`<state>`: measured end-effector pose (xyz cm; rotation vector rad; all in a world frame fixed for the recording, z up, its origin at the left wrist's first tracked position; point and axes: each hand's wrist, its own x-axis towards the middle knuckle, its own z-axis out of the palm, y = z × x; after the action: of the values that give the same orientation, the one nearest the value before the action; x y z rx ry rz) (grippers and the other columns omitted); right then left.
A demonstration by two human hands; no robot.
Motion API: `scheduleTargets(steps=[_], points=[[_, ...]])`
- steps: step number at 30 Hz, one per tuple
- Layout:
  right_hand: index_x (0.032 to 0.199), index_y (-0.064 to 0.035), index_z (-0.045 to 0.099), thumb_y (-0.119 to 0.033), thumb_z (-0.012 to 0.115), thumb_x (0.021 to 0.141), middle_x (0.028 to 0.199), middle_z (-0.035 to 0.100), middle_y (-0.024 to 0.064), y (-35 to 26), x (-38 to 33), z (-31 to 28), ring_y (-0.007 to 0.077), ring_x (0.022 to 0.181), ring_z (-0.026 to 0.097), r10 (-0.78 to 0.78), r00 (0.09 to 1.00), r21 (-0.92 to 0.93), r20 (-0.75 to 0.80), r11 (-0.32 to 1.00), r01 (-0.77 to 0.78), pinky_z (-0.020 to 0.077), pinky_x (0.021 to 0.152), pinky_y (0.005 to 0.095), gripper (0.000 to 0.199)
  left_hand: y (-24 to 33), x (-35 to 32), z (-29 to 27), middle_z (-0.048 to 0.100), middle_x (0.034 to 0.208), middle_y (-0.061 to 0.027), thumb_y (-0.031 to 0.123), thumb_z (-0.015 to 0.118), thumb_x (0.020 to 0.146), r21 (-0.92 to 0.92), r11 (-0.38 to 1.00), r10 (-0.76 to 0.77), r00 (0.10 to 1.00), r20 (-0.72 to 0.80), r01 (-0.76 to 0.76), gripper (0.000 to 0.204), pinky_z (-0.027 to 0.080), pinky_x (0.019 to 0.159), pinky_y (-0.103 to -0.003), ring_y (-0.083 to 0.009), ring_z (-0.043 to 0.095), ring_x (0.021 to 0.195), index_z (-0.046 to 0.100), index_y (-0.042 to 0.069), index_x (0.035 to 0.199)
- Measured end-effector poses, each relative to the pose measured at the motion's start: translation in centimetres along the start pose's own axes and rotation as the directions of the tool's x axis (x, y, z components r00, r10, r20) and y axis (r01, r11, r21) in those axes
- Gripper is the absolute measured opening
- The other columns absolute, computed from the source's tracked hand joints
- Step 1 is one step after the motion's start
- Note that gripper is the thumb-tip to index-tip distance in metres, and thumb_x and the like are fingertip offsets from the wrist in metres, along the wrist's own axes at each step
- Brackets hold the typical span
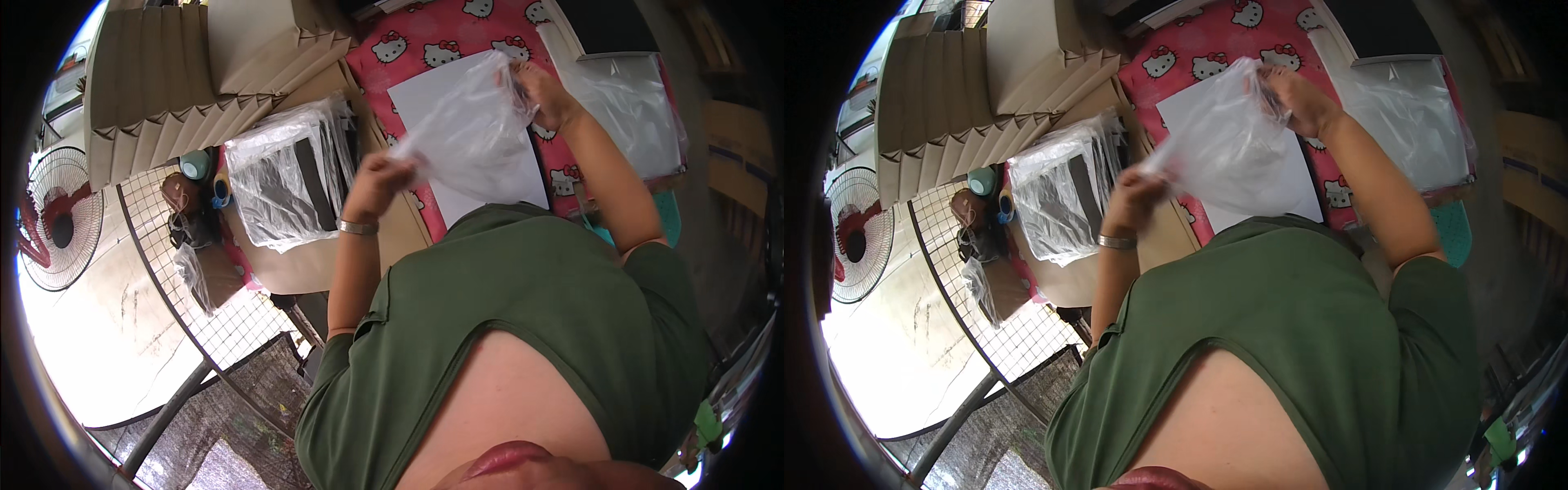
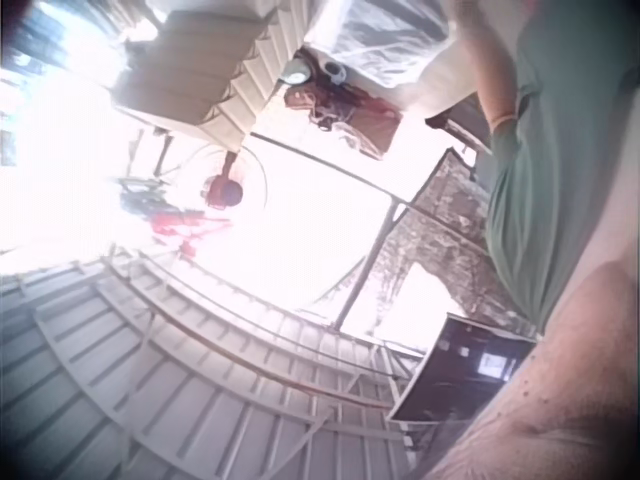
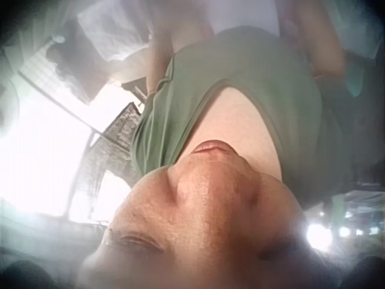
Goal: The person places several dark boards into individual clear plastic sleeves by hand.
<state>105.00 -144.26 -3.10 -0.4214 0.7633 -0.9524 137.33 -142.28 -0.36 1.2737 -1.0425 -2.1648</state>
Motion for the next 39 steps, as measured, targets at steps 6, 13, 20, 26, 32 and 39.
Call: scheduleTargets(steps=[6, 13, 20, 26, 32, 39], points=[[0.09, -0.0071, 0.059, -0.02, 0.062, 0.085, 0.077, 0.062, 0.0008, -1.5, -0.8, -0.8, 0.0108, 0.077, 0.059, 0.088, 0.968, -0.326, 0.234, 0.945, -0.007, 0.0458, 0.073, 0.0231, 0.014, 1.4, 1.0, -0.4, 0.062, 0.09, -0.0104, 0.029, 0.053, 0.084, -0.47, 0.873, 0.083, 0.989, -0.119, -0.13, 0.031, 0.046, 0.085, -0.039, -0.0241, 0.057, 0.097, 0.058, 0.0, 0.095], [0.08, -0.0097, 0.056, -0.029, 0.056, 0.089, 0.066, 0.053, -0.0036, -1.4, 0.4, -1.7, 0.0021, 0.055, 0.047, 0.041, 0.984, -0.008, 0.172, 0.999, -0.04, 0.0388, 0.051, 0.0187, 0.021, -0.6, 2.4, -1.7, 0.063, 0.09, -0.006, 0.014, 0.063, 0.078, -0.101, 0.993, 0.082, 0.982, 0.172, -0.065, 0.026, 0.046, 0.077, -0.031, -0.0148, 0.059, 0.082, 0.06, 0.001, 0.1], [0.086, -0.0094, 0.059, -0.016, 0.064, 0.082, 0.072, 0.057, -0.002, -1.0, 0.3, -3.0, 0.0044, 0.062, 0.053, -0.034, 0.98, -0.15, 0.196, 0.987, 0.064, 0.0449, 0.057, 0.019, 0.009, -2.0, 3.9, -5.3, 0.055, 0.115, -0.0115, 0.028, 0.055, 0.081, -0.402, 0.915, 0.017, 1.0, -0.018, -0.023, 0.046, 0.041, 0.094, -0.038, -0.0254, 0.055, 0.105, 0.05, 0.0, 0.118], [0.1, -0.0061, 0.055, -0.008, 0.056, 0.083, 0.075, 0.052, -0.0033, -1.2, 4.6, -7.2, 0.0033, 0.065, 0.05, 0.011, 0.993, 0.106, 0.114, 0.994, -0.023, 0.0457, 0.065, 0.0203, 0.018, -3.6, 8.0, -6.0, 0.059, 0.096, -0.0099, 0.014, 0.052, 0.082, -0.606, 0.795, -0.083, 0.993, -0.086, 0.014, 0.033, 0.045, 0.083, -0.038, -0.0243, 0.057, 0.09, 0.052, -0.003, 0.11], [0.112, -0.0036, 0.051, -0.005, 0.056, 0.075, 0.089, 0.052, 0.0031, 1.0, 9.9, -7.7, 0.0118, 0.077, 0.05, -0.1, 0.949, -0.49, -0.298, 0.869, -0.063, 0.044, 0.07, 0.0253, 0.037, -3.5, 15.5, -10.2, 0.062, 0.092, -0.0123, 0.013, 0.046, 0.084, -0.198, 0.98, -0.08, 0.962, -0.259, 0.028, 0.023, 0.049, 0.069, -0.038, -0.0248, 0.06, 0.085, 0.057, 0.001, 0.1], [0.097, -0.0092, 0.064, -0.017, 0.058, 0.077, 0.096, 0.058, 0.0216, 4.2, 12.2, -9.3, 0.0373, 0.088, 0.056, -0.675, 0.705, -0.969, -0.218, 0.062, -0.24, 0.0453, 0.078, 0.0428, 0.022, -3.1, 18.6, -6.1, 0.062, 0.076, -0.0083, 0.014, 0.054, 0.08, 0.667, 0.681, 0.376, 0.638, -0.672, 0.302, 0.019, 0.049, 0.059, -0.033, -0.0185, 0.06, 0.067, 0.063, 0.0, 0.088]])
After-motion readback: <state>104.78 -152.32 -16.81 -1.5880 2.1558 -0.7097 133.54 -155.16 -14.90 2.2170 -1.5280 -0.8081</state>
